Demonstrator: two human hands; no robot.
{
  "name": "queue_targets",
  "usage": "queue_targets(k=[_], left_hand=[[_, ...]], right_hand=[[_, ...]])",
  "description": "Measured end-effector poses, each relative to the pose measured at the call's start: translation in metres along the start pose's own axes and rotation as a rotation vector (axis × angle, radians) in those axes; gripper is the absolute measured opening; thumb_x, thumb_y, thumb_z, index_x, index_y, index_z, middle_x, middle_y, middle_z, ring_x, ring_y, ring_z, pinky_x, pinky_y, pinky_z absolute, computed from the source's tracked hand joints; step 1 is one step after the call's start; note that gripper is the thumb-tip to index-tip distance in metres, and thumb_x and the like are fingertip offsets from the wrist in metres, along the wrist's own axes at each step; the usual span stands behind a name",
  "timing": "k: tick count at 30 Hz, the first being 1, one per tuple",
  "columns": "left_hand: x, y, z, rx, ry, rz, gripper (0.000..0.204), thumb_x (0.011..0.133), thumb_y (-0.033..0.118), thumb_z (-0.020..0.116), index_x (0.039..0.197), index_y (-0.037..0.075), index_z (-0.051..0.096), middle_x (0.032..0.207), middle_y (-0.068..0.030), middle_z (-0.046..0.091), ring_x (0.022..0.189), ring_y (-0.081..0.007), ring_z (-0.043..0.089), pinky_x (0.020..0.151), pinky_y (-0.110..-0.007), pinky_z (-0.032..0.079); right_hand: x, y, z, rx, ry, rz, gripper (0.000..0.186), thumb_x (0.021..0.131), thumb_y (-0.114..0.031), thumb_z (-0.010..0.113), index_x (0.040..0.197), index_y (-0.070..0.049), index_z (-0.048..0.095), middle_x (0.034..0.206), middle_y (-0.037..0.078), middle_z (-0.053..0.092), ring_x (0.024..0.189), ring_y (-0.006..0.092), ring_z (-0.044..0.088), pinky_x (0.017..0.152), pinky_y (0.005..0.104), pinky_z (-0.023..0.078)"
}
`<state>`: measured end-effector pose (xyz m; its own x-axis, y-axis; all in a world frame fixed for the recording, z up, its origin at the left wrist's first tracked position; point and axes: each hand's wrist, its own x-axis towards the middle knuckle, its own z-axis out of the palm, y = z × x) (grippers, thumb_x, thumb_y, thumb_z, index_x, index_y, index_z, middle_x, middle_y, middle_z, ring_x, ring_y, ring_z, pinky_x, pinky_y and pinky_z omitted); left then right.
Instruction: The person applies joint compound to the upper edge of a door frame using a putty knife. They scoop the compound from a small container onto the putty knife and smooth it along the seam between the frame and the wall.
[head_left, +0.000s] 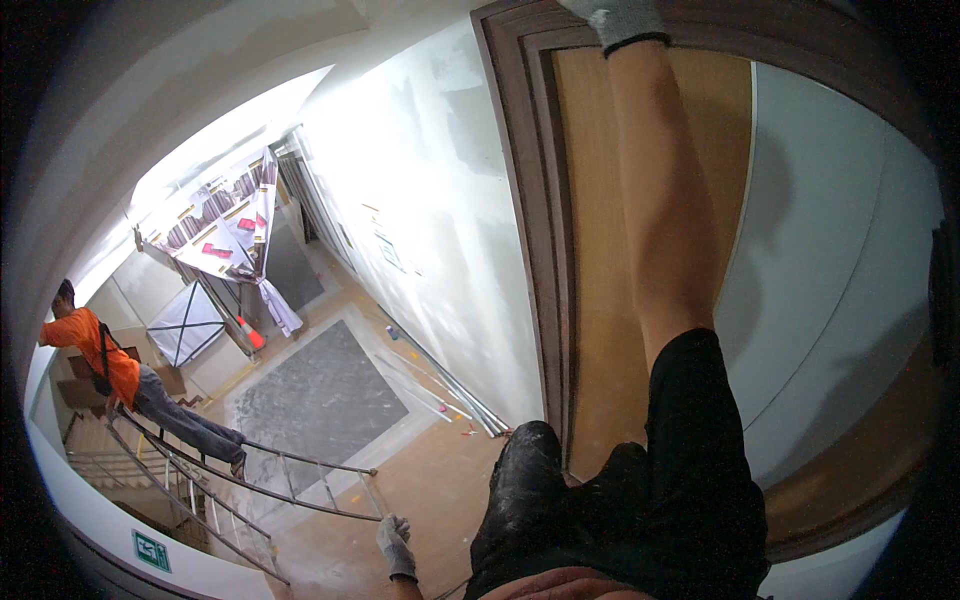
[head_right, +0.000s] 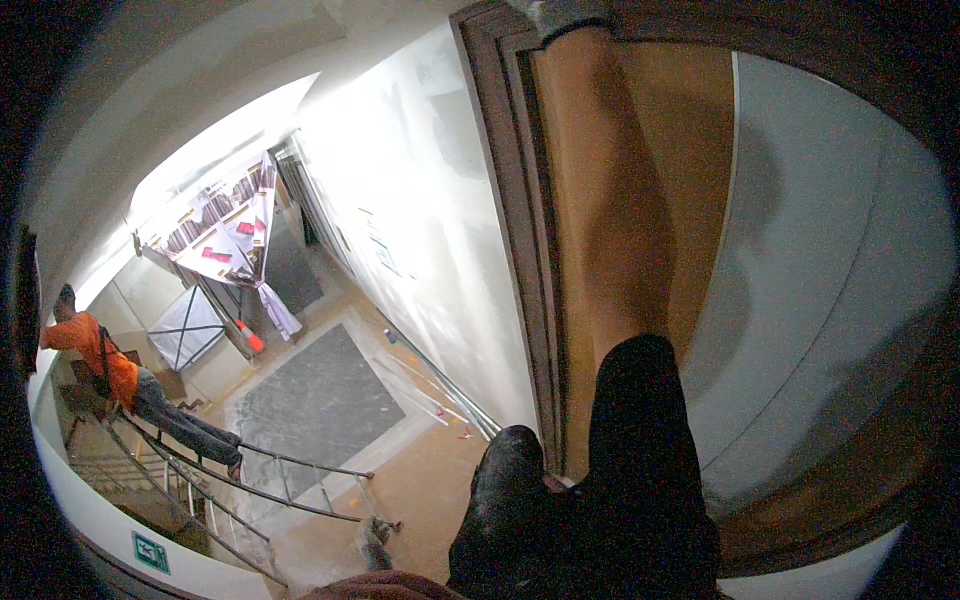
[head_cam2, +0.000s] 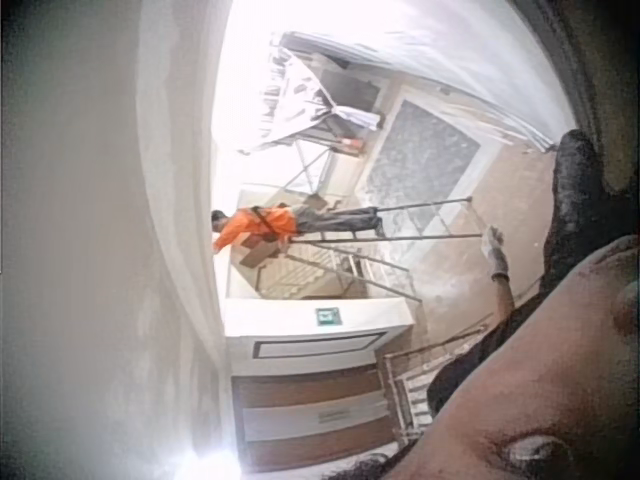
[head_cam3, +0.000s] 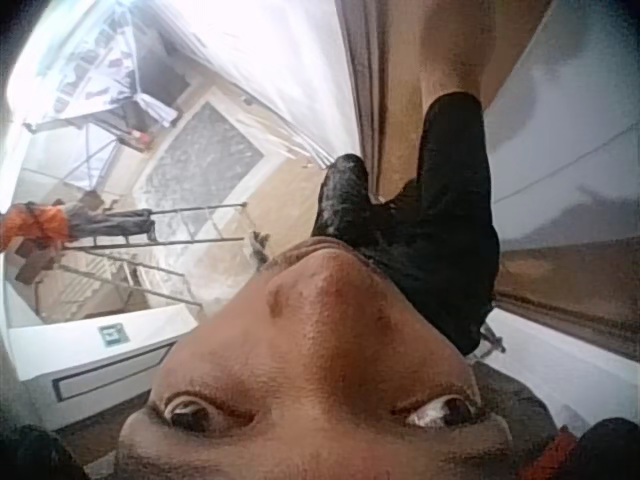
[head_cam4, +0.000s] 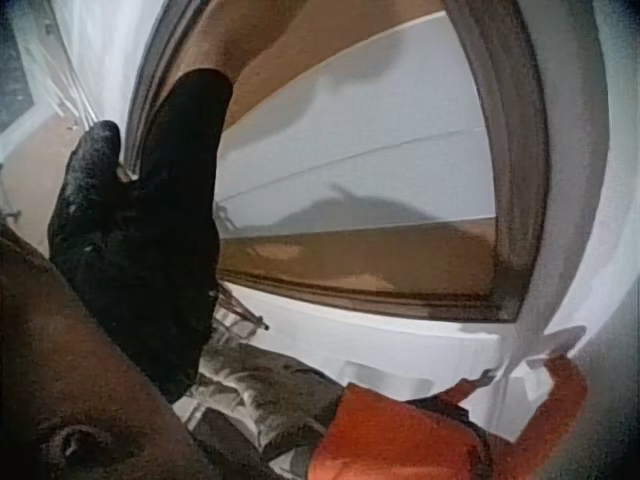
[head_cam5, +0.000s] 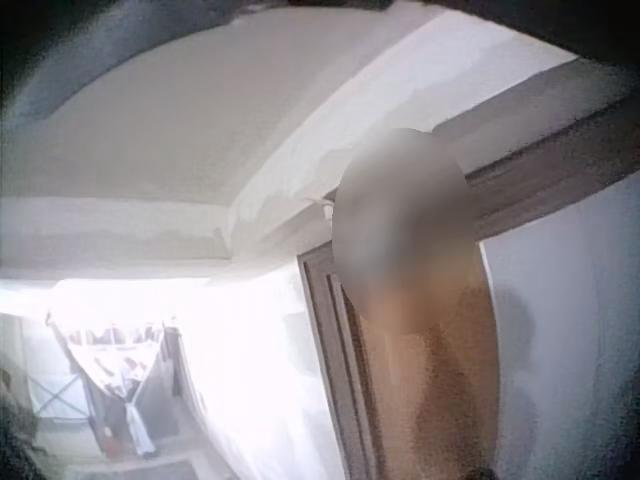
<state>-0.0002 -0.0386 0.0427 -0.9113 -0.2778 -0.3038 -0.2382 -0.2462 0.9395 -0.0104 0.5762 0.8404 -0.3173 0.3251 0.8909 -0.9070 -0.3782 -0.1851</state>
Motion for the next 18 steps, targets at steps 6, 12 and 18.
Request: queue_targets(k=[6,12,18], left_hand=[[0.008,-0.006,0.023,-0.029,-0.141,0.041,0.022,0.098,0.029,0.064,0.101,0.007,0.065,0.078,-0.0042,0.064,0.059,-0.0140,0.061,0.049,-0.026,0.044],[0.011,0.019,0.044,0.029,-0.200,0.042,0.022,0.097,0.028,0.065,0.099,0.006,0.066,0.081,-0.0038,0.065,0.064,-0.0134,0.063,0.052,-0.025,0.045],[0.018,0.028,0.059,0.066,-0.180,-0.023,0.016,0.096,0.026,0.065,0.095,0.010,0.065,0.075,-0.0022,0.061,0.057,-0.0126,0.057,0.045,-0.027,0.040]], right_hand=[[-0.018,-0.067,-0.001,0.013,0.003,-0.018,0.035,0.096,-0.002,0.046,0.127,0.016,0.044,0.128,0.029,0.054,0.118,0.0326,0.055,0.105,0.0419,0.048],[-0.033,-0.143,-0.002,0.013,0.009,-0.063,0.040,0.098,-0.004,0.044,0.133,0.014,0.040,0.134,0.029,0.051,0.124,0.0335,0.052,0.109,0.0448,0.045],[-0.055,-0.233,0.013,-0.030,-0.022,-0.094,0.044,0.100,-0.006,0.043,0.140,0.013,0.035,0.140,0.029,0.048,0.130,0.0344,0.049,0.112,0.0476,0.042]])
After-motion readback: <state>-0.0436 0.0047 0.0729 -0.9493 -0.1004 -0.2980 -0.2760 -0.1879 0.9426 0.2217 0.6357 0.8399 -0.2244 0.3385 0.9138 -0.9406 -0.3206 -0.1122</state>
